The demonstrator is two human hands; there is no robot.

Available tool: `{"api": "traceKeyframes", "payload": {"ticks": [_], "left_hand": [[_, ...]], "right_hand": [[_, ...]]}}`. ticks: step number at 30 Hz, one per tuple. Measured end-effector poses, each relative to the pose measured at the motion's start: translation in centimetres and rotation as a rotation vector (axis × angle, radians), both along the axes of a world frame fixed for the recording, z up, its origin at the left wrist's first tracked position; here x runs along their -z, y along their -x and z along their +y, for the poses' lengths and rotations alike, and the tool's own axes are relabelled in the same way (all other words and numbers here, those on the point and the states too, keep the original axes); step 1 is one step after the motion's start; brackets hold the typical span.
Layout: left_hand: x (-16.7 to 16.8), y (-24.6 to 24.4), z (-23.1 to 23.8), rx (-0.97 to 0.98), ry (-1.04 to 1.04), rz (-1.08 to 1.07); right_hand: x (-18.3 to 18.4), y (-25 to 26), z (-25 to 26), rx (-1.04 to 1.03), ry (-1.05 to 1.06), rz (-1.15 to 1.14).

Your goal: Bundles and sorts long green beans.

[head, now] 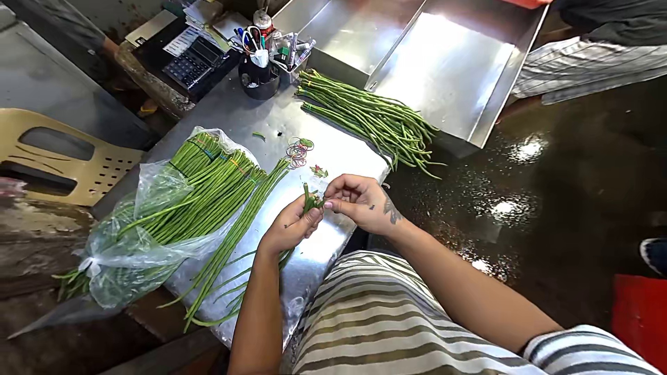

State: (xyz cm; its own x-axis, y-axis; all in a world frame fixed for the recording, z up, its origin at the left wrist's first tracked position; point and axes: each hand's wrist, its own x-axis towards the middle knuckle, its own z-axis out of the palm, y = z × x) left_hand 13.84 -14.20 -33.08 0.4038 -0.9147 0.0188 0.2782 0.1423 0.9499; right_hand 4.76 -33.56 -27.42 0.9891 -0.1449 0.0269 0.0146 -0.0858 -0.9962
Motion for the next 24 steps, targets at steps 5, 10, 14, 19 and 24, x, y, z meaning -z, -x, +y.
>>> {"api": "traceKeyframes", "payload": {"ticks": [5,10,14,19,24], "left_hand": [[-0.1,0.3,-0.5,0.009,-0.038,-0.088],[-0.6,0.4,-0.6,-0.07,-0.189,-0.316],[-0.8,0.6,-0.1,-0.065,-0.198,-0.279],[-0.8,0.3,0.6,-0.05,-0.224,-0.314],[-0.5,0.1,0.6,-0.031,-0.195,-0.352]], "right_hand": [[-1.0,-0.5,0.3,-0.007,0.277,0.028],[-1.2,-0.7,1.1,-0.025,0.648,-0.004],[-1.7,-1.4,0.9,-0.113,0.632,0.064],[-2.6,-1.7,0.2,-0.116,0.433,0.131],[-2.3,-1.9,0.5,-0.149,0.468,0.108]]}}
